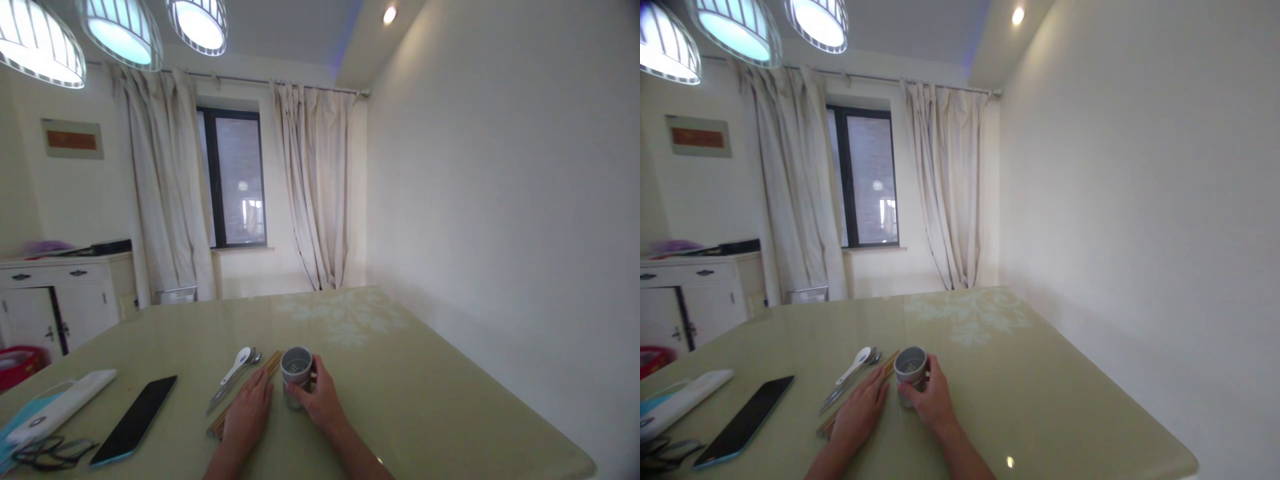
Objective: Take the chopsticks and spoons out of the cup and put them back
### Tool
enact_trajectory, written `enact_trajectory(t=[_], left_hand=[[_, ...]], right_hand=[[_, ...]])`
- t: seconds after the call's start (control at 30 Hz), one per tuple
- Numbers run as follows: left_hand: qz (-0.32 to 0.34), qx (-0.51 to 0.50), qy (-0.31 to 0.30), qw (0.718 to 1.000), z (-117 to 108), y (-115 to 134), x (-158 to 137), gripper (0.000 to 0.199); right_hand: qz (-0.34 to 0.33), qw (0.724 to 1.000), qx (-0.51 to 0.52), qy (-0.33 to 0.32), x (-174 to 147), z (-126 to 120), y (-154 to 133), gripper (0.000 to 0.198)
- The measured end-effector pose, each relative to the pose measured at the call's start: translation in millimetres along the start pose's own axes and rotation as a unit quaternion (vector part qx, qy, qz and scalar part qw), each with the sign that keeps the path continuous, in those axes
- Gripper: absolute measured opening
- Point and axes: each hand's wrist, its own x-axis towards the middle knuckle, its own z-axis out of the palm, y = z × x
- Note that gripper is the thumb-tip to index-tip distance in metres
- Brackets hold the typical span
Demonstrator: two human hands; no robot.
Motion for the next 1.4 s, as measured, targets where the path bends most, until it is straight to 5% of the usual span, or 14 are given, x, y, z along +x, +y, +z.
enact_trajectory(t=[0.33,0.67,0.87,1.2,1.4], left_hand=[[0.055,0.066,0.007,0.996,-2,0,-3,0.056],[0.132,-0.015,0.196,0.972,5,-1,-2,0.046],[0.173,-0.039,0.207,0.962,8,2,-4,0.044],[-0.058,0.083,0.147,0.984,-10,-7,-12,0.050],[-0.160,0.085,0.044,0.983,-18,-29,-9,0.089]], right_hand=[[-0.009,1.000,0.009,-0.001,-1,0,-2,0.054],[0.006,1.000,0.011,-0.002,1,1,4,0.058],[0.004,0.999,0.029,-0.016,0,0,0,0.063],[-0.026,0.998,-0.046,-0.016,1,2,9,0.068],[-0.023,0.995,-0.096,-0.023,3,2,11,0.065]])
